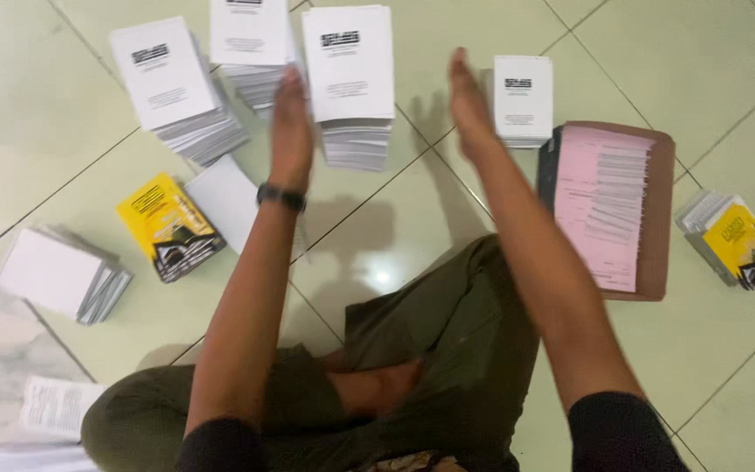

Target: The person sits on the floor and assembles spiral-bound notebooks by hand. They pick up loose sheets of paper, align them, and insert a spiral binding wire through the pre-punched holes. The person then twists the wire ends to secure the pages together and places the finished notebook onto a stack.

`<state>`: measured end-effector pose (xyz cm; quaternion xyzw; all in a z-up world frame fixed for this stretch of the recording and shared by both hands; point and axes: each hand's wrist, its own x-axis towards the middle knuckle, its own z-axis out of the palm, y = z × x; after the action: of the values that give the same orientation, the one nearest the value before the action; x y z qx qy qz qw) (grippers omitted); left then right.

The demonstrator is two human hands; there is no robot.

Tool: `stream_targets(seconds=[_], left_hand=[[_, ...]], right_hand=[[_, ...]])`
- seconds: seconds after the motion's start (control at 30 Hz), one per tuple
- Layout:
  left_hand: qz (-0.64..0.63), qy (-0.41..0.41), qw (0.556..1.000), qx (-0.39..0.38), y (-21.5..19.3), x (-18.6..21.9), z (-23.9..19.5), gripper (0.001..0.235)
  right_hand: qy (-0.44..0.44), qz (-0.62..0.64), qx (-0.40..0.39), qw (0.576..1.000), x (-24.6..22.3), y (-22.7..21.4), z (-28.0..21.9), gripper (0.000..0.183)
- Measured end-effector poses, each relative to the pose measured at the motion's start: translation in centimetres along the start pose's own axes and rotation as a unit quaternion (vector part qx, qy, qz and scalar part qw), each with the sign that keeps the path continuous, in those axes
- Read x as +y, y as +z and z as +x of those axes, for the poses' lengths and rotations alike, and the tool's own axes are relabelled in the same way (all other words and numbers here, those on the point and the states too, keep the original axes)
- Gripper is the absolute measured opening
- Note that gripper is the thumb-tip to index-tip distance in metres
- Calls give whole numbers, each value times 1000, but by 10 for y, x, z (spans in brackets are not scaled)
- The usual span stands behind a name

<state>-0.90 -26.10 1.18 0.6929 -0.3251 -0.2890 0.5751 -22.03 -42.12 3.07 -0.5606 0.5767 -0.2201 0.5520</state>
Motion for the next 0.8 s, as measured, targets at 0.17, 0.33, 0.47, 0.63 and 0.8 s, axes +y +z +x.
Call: stream_targets(seconds=[0.17, 0.33, 0.47, 0.63, 0.8], left_hand=[[72, 89, 982, 149, 13, -48, -105, 21], [140, -152, 978, -20, 45, -89, -171, 62], [76, -117, 990, -10, 61, -106, -190, 59], [-56, -110, 990, -66, 105, -104, -174, 64], [-261, -231, 935, -62, 164, -93, -154, 117]], right_hand=[[38, -180, 127, 975, 79, -135, 120, 107], [153, -184, -8, 971, 69, -157, 133, 75], [114, -245, -18, 963, 66, -129, 112, 55], [49, -191, -122, 973, 61, -77, 36, 29], [19, -178, -154, 972, 89, -41, -33, 78]])
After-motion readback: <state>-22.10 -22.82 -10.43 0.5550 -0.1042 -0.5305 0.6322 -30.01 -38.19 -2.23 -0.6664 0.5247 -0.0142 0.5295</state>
